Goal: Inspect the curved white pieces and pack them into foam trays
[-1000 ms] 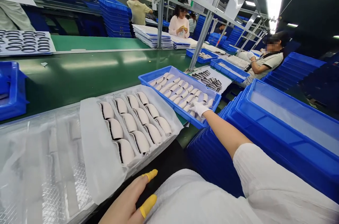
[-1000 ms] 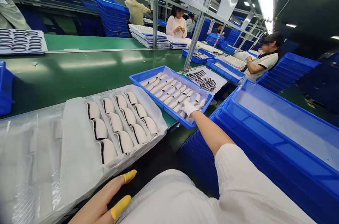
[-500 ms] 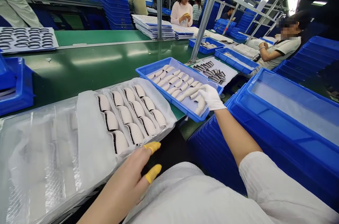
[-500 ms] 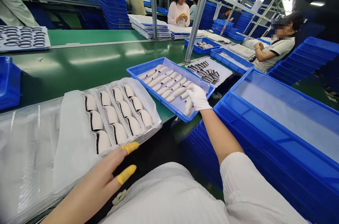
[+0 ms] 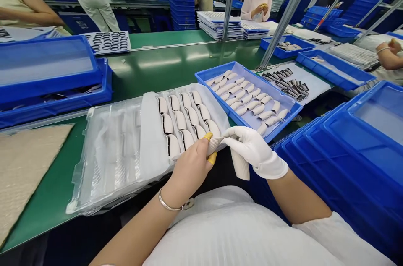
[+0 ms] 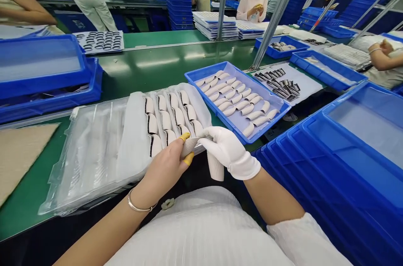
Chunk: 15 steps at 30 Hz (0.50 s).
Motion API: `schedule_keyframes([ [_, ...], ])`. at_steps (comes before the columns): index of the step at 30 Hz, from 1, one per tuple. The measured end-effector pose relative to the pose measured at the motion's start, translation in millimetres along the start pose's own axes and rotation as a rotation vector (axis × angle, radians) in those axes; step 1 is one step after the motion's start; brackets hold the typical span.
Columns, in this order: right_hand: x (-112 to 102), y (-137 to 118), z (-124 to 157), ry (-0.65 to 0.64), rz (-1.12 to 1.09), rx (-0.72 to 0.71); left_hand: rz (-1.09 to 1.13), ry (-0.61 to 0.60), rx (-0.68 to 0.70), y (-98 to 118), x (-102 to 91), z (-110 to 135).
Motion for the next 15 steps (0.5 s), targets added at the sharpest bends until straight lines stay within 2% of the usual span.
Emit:
schedule_keyframes([
  [2, 2, 6, -2, 0.018, -0.171, 0.063, 0.244, -0.117, -0.104, -9, 1.5, 2],
  [4, 3, 10, -4, 0.066, -0.293, 0.115, 0.603, -0.263, -0.201, -13, 6.0, 4],
  [6, 6, 12, -5, 0.100, -0.370, 0.157, 0.949, -0.414, -0.270, -12, 13.3, 8],
  [8, 12, 16, -5, 0.079, -0.408, 0.204, 1.165, -0.557, -0.305, -8, 21.4, 12],
  [10, 19, 19, -4, 0.027, -0.416, 0.231, 1.238, -0.651, -0.297, -4, 27.7, 14],
  [11, 21, 20, -3, 0.012, -0.407, 0.234, 1.226, -0.657, -0.281, -3, 29.2, 14],
  [12, 22, 20, -1, 0.005, -0.387, 0.229, 1.177, -0.626, -0.259, -3, 29.2, 13],
  [15, 22, 16, 9, 0.005, -0.249, 0.222, 0.860, -0.419, -0.177, -6, 20.4, 14],
])
Point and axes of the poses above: each hand's wrist, its own z-axis away from the middle knuckle, its own x-axis out of the palm, y = z × x, the point moved 5 cm from there along -z, towards the middle knuckle, and after that the axes turned 11 degrees about -x, right-handed, at the moved point
